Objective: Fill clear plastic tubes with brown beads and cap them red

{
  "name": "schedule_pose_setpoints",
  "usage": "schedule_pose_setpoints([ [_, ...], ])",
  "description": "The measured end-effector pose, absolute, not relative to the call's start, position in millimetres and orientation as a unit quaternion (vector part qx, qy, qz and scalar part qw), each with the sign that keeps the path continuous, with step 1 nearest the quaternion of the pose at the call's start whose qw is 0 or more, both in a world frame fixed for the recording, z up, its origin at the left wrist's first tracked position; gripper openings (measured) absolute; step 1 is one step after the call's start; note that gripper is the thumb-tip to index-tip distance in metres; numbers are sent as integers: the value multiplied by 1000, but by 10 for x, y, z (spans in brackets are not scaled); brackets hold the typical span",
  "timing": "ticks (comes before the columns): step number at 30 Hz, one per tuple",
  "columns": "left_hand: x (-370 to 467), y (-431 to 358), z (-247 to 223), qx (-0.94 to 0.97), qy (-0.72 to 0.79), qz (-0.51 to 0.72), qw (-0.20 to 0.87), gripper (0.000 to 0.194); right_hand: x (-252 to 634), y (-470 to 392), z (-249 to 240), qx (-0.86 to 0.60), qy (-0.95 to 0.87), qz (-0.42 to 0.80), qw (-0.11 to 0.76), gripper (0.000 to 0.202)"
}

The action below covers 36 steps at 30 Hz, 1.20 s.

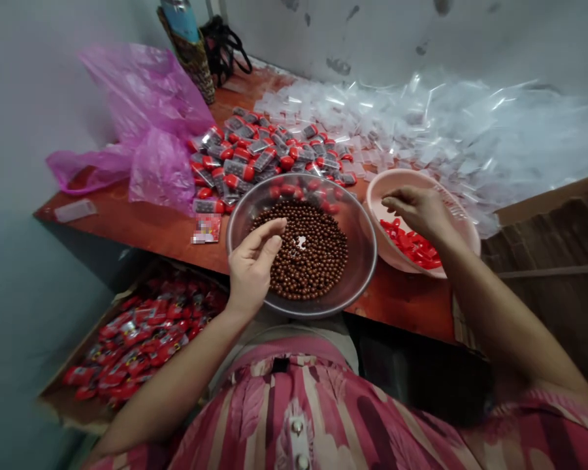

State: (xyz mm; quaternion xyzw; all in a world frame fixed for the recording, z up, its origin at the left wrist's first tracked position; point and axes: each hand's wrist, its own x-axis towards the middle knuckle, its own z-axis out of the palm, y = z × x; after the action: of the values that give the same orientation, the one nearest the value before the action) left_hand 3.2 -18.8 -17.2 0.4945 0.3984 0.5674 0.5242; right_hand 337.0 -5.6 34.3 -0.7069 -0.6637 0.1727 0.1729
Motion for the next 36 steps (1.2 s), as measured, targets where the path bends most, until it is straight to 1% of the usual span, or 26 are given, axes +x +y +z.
schedule_pose_setpoints([
  [1,35,-189,-179,483,395,582,521,25,3208,-32,368,-699,-681,145,162,33],
  [3,36,-191,-189,471,394,603,510,24,2880,46,404,-658,-730,123,134,27],
  [5,31,-201,-194,470,400,610,496,23,2610,148,384,-610,-777,139,68,22],
  [7,21,-218,-194,476,406,611,485,22,2437,241,309,-583,-800,139,0,23],
  [9,8,-234,-191,483,410,607,480,22,2360,291,217,-574,-808,128,-32,25],
  [12,-11,-227,-184,498,417,588,482,24,2356,260,137,-565,-810,156,-10,23],
  [15,-25,-182,-176,499,424,568,500,24,2439,152,183,-568,-800,191,14,22],
  [18,-37,-136,-165,485,421,558,526,25,2669,51,345,-606,-774,165,79,23],
  [21,-63,-92,-148,482,420,541,547,26,3100,-37,519,-677,-712,118,146,27],
  [23,-87,-41,-137,483,423,535,550,26,3462,-107,580,-724,-665,118,141,29],
  [25,-111,26,-128,480,425,539,546,24,3813,-190,578,-761,-626,142,91,31],
  [26,-122,61,-125,477,425,542,546,23,3962,-233,553,-774,-610,161,52,33],
  [28,-138,118,-123,475,422,542,550,21,4170,-313,468,-788,-581,199,-29,44],
  [29,-145,136,-124,478,421,538,553,21,4220,-346,413,-790,-571,215,-61,54],
  [31,-155,154,-133,490,423,523,554,23,4213,-392,290,-785,-563,239,-97,79],
  [32,-159,156,-141,496,426,517,553,24,4165,-403,230,-778,-568,249,-105,88],
  [34,-168,152,-164,505,432,507,548,26,4026,-398,126,-755,-590,263,-113,93],
  [36,-186,146,-192,511,437,500,546,27,3898,-355,68,-737,-612,263,-112,89],
])
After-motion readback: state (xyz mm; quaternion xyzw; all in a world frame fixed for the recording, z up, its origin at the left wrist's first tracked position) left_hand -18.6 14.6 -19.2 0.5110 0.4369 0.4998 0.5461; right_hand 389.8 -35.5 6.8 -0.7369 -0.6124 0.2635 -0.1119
